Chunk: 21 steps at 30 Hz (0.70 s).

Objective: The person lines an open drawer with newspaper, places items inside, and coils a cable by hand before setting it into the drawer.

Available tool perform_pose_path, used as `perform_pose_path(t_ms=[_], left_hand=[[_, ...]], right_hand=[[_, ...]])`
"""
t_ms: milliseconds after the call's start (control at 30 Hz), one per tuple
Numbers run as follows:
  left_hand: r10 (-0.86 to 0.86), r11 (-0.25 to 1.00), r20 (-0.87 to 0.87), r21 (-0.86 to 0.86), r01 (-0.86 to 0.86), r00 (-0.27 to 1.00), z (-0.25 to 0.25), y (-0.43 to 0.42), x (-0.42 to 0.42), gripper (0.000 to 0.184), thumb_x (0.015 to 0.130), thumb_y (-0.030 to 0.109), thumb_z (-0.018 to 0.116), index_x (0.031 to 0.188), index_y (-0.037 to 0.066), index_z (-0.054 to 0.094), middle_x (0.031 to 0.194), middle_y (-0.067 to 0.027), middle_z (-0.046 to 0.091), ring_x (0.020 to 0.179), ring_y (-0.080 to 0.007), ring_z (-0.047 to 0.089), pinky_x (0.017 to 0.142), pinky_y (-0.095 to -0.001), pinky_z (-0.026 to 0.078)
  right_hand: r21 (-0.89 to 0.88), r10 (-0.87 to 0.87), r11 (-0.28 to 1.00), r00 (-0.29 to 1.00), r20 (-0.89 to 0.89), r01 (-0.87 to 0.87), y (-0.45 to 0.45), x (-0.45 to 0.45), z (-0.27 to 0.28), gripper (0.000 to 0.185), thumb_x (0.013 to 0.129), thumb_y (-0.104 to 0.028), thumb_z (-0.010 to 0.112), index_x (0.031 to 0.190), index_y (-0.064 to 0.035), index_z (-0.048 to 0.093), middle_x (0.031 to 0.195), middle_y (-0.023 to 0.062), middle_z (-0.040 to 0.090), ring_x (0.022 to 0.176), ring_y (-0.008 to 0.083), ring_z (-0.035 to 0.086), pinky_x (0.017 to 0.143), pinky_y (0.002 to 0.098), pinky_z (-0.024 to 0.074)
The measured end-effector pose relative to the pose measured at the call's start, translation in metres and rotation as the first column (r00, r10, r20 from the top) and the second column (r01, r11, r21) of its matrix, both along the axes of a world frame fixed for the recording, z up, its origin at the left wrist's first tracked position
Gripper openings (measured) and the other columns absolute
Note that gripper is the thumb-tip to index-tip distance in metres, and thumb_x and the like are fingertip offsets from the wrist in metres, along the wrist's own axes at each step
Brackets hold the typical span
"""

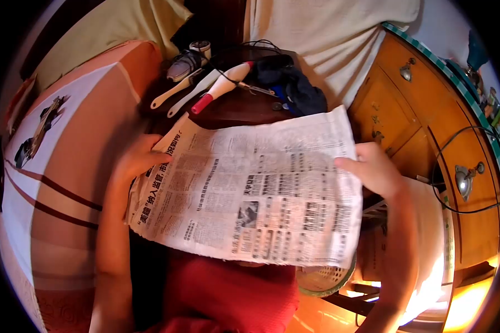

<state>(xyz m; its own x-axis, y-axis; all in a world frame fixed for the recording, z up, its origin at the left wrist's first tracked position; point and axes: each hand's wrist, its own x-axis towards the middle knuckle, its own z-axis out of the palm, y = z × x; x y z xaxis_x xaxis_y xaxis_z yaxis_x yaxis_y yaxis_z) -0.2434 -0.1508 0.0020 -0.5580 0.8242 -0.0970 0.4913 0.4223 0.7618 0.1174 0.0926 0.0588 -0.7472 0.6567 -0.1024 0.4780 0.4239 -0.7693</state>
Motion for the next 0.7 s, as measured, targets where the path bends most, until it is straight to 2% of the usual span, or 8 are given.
perform_pose_path(t_ms=[33,100,267,333,400,533,633,700], left_hand=[[0.01,1.0,-0.003,-0.004,-0.01,1.0,-0.005,-0.003,-0.004,0.035,0.069,0.01,0.072,0.099,-0.005,0.061,0.084,-0.0103,0.065,0.073,-0.0136,0.061,0.067,-0.0293,0.048],[0.013,0.994,-0.214,-0.103,-0.036,0.977,-0.014,-0.004,-0.013,0.026,0.07,0.007,0.07,0.091,-0.006,0.063,0.079,-0.0182,0.065,0.073,-0.0238,0.065,0.066,-0.0331,0.049],[-0.009,0.97,-0.451,-0.22,-0.101,0.893,-0.032,0.004,-0.027,0.032,0.068,0.01,0.073,0.093,-0.005,0.062,0.09,-0.0223,0.063,0.087,-0.0328,0.062,0.074,-0.0379,0.048],[-0.039,0.968,-0.505,-0.234,-0.093,0.862,-0.038,0.012,-0.031,0.036,0.066,0.01,0.074,0.096,-0.005,0.062,0.097,-0.0224,0.061,0.092,-0.0378,0.059,0.078,-0.0398,0.047],[-0.039,0.938,-0.586,-0.302,-0.173,0.81,-0.04,0.024,-0.027,0.022,0.072,0.002,0.068,0.092,-0.004,0.063,0.094,-0.0214,0.064,0.089,-0.0328,0.063,0.075,-0.0389,0.052],[-0.075,0.924,-0.675,-0.324,-0.204,0.734,-0.047,0.048,-0.025,0.017,0.074,-0.001,0.064,0.091,-0.001,0.062,0.095,-0.02,0.064,0.089,-0.0327,0.063,0.074,-0.0372,0.053],[-0.128,0.904,-0.751,-0.357,-0.236,0.647,-0.052,0.061,-0.029,0.019,0.077,0.0,0.059,0.096,0.002,0.06,0.092,-0.0195,0.064,0.088,-0.0319,0.064,0.074,-0.0362,0.054],[-0.047,0.883,-0.773,-0.327,-0.335,0.632,-0.057,0.069,-0.028,0.024,0.079,0.003,0.057,0.104,0.004,0.058,0.105,-0.0169,0.062,0.099,-0.0303,0.061,0.069,-0.033,0.054]], right_hand=[[-0.018,0.038,0.999,0.999,-0.024,-0.039,0.001,-0.012,-0.014,0.025,0.082,-0.013,0.063,0.097,0.007,0.064,0.084,0.0072,0.067,0.073,0.011,0.06,0.066,0.0266,0.0472],[0.115,0.041,0.992,0.998,0.041,-0.045,0.007,-0.035,-0.039,0.026,0.078,-0.018,0.067,0.089,0.005,0.064,0.072,0.0125,0.065,0.065,0.0128,0.06,0.063,0.0296,0.047],[0.344,0.008,0.935,0.972,0.234,-0.09,-0.005,-0.089,-0.056,0.025,0.076,-0.018,0.065,0.084,0.0048,0.064,0.081,0.0255,0.062,0.083,0.037,0.062,0.074,0.0414,0.0477],[0.468,-0.059,0.88,0.959,0.276,-0.081,-0.006,-0.106,-0.07,0.022,0.075,-0.017,0.065,0.086,0.0018,0.065,0.089,0.024,0.063,0.085,0.0382,0.062,0.077,0.0431,0.0485],[0.562,-0.139,0.823,0.933,0.331,-0.077,-0.016,-0.122,-0.078,0.017,0.078,-0.012,0.061,0.087,0.0001,0.066,0.095,0.0221,0.064,0.088,0.038,0.062,0.079,0.0427,0.0506],[0.708,-0.248,0.688,0.866,0.434,-0.158,-0.021,-0.151,-0.09,0.018,0.081,-0.002,0.051,0.087,-0.0008,0.067,0.094,0.0187,0.066,0.087,0.0316,0.065,0.073,0.039,0.0537],[0.762,-0.314,0.644,0.888,0.335,-0.06,-0.014,-0.165,-0.1,0.017,0.082,-0.003,0.051,0.085,-0.0009,0.068,0.093,0.0188,0.066,0.082,0.0317,0.066,0.07,0.0385,0.0548],[0.809,-0.295,0.581,0.904,0.309,-0.087,-0.006,-0.166,-0.111,0.017,0.082,-0.004,0.051,0.087,0.0,0.067,0.089,0.0176,0.067,0.074,0.0316,0.067,0.063,0.0387,0.0554]])
